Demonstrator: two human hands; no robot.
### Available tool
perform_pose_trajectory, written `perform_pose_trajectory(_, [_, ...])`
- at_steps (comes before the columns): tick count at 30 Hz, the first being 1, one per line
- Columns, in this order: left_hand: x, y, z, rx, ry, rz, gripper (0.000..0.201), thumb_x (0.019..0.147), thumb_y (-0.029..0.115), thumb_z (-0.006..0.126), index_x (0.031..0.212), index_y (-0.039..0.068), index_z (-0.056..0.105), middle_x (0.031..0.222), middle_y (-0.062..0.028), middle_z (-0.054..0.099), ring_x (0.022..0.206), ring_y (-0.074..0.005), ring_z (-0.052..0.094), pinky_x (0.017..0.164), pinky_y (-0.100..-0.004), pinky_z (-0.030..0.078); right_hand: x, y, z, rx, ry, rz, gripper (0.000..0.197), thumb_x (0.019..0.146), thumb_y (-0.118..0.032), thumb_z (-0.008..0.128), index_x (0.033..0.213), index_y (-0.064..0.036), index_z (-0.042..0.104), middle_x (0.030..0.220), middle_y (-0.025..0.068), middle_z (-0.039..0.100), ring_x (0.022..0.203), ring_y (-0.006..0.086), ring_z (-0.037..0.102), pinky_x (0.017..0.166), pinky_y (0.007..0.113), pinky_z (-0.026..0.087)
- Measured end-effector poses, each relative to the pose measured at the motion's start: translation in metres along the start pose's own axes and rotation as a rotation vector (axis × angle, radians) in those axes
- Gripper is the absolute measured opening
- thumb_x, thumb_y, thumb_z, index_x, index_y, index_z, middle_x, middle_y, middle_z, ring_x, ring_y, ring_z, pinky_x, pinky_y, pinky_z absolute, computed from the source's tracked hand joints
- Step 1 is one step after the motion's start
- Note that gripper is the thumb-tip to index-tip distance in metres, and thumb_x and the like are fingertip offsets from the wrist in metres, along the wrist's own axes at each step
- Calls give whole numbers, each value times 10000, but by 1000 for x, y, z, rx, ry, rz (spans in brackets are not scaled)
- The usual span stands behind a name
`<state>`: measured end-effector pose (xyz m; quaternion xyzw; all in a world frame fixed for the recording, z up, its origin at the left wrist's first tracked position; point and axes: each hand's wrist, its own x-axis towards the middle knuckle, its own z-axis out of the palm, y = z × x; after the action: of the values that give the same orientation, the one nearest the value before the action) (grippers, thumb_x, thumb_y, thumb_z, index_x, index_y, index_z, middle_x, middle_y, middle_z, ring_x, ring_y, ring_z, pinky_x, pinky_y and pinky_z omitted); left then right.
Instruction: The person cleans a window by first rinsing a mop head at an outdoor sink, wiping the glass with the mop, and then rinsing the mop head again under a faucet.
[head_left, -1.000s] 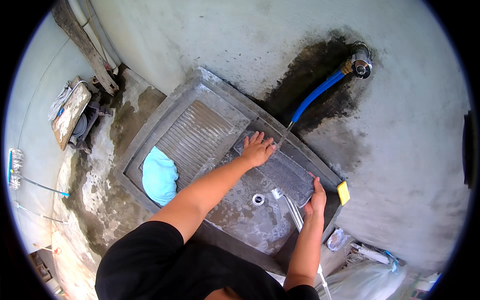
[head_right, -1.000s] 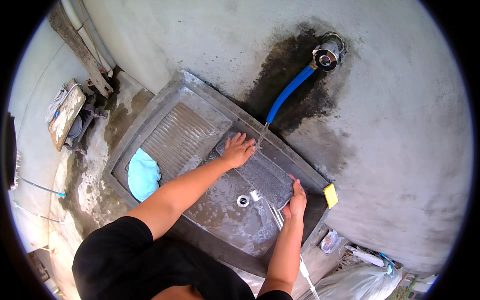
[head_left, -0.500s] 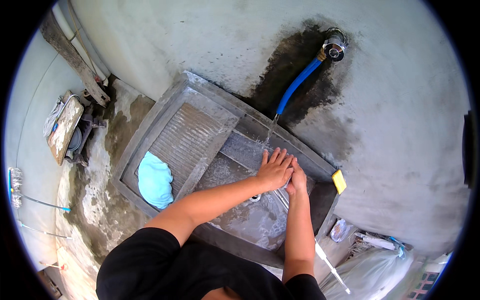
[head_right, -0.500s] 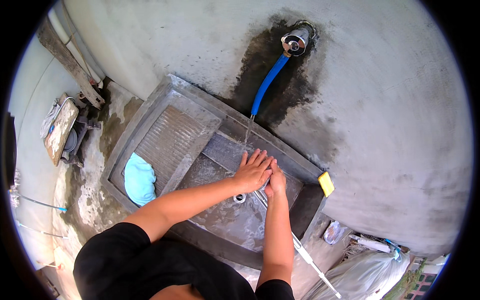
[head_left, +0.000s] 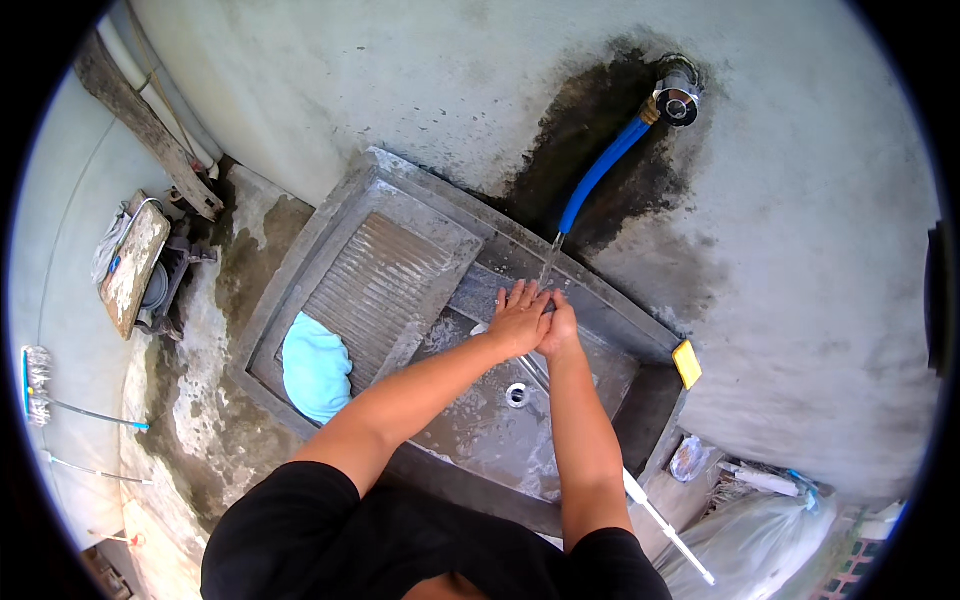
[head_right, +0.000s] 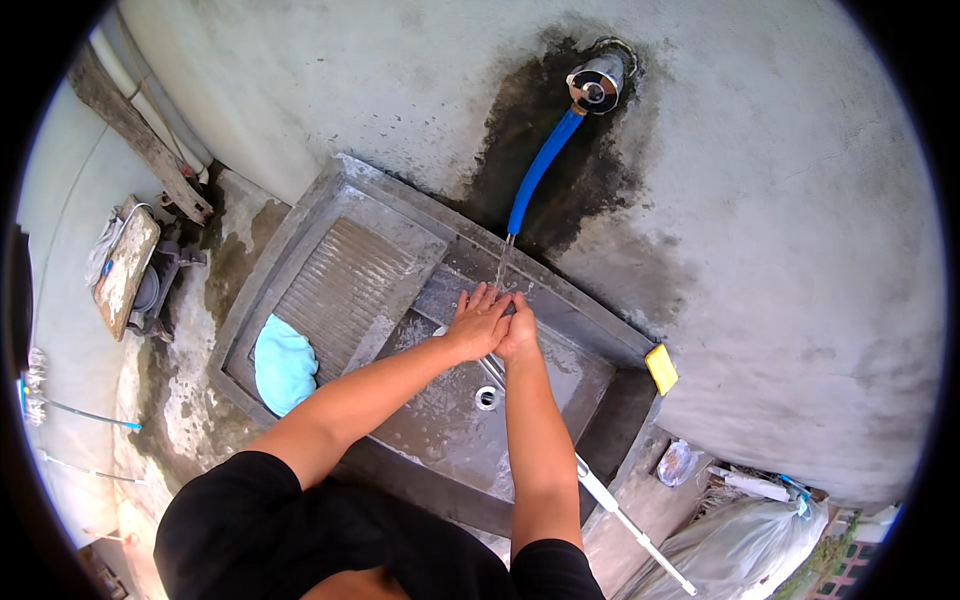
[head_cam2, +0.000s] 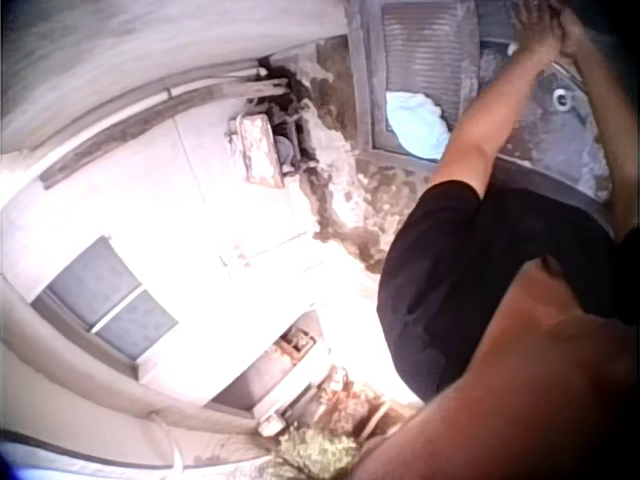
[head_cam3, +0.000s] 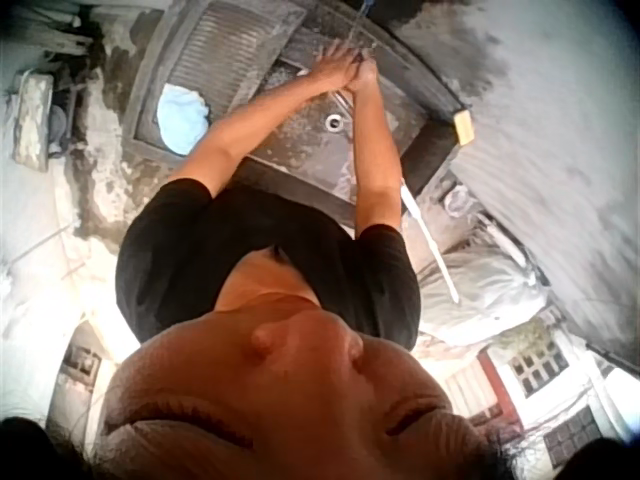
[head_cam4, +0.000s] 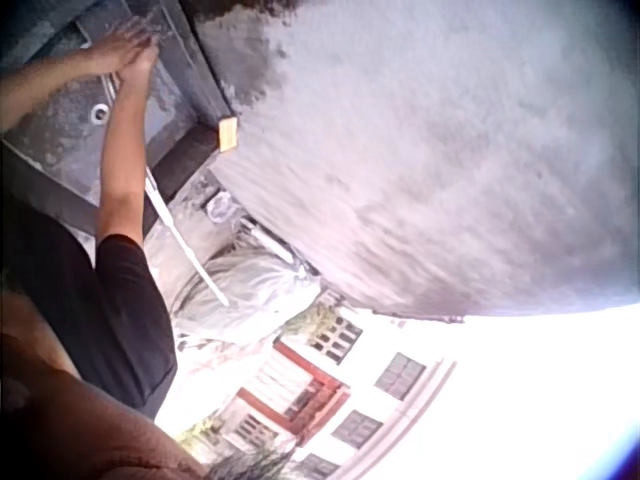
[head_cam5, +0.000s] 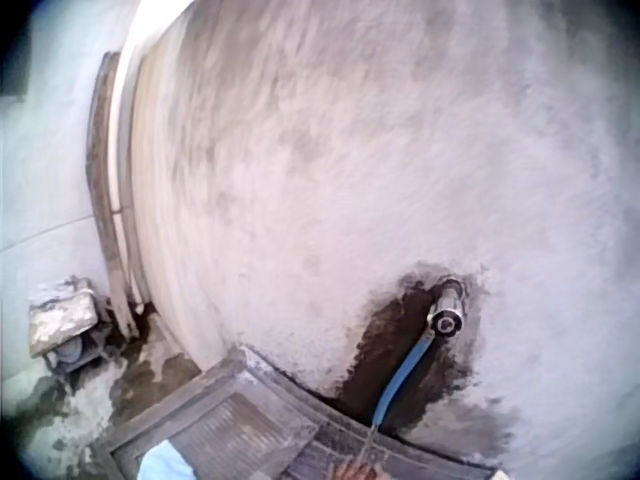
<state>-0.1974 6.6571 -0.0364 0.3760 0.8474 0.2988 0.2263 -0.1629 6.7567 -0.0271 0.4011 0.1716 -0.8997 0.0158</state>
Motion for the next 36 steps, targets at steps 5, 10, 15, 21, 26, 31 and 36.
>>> perform_pose_trajectory(5, [15,-48,-4,13,108,-325,575,901,456,248,1359,111,282,1414,-200,196,1322,-350,124,1065,-471,67,12,-3,-8,-98,18,67,405,922,-335,320,1115,-24,493,1099,149,560,1041,313,520,957,440,359])
perform_pose_trajectory(10, [4,-10,24,87,59,0,577,891,466,291,1352,117,295,1417,-170,211,1333,-293,132,1066,-473,69,11,3,-5,-193,43,-56,372,926,-298,355,1125,-10,481,1101,146,554,1028,292,526,937,418,389])
perform_pose_trajectory(15, [7,-23,-13,13,-5,13,548,886,496,314,1335,182,341,1421,-128,231,1334,-278,140,1060,-486,63,-8,-8,-25,-237,82,-186,338,940,-265,370,1098,3,501,1086,149,554,990,284,544,909,435,413])
perform_pose_trajectory(21, [10,-67,-15,-73,76,-117,561,891,523,281,1347,200,327,1431,-132,202,1336,-290,121,1062,-460,77,-91,-46,-45,-379,53,-332,378,946,-254,360,1112,52,506,1101,154,547,996,260,539,889,379,426])
perform_pose_trajectory(26, [14,-45,-6,-60,138,-134,589,892,523,258,1355,161,304,1424,-184,178,1332,-330,94,1060,-474,72,-143,-58,-41,-473,31,-443,418,944,-287,341,1145,56,473,1093,169,559,1000,274,548,898,382,421])
perform_pose_trajectory(31, [-4,48,-2,-101,33,-160,585,906,474,247,1368,117,257,1426,-210,132,1327,-369,67,1030,-562,42,-124,-49,-36,-477,11,-430,417,941,-302,358,1139,39,490,1089,154,562,986,255,552,885,369,425])
perform_pose_trajectory(36, [-9,51,-1,-44,19,2,561,903,470,261,1362,149,286,1424,-201,160,1324,-373,82,1032,-551,60,-79,-29,-26,-358,62,-345,382,945,-275,354,1101,32,517,1057,141,572,963,242,554,873,365,431])
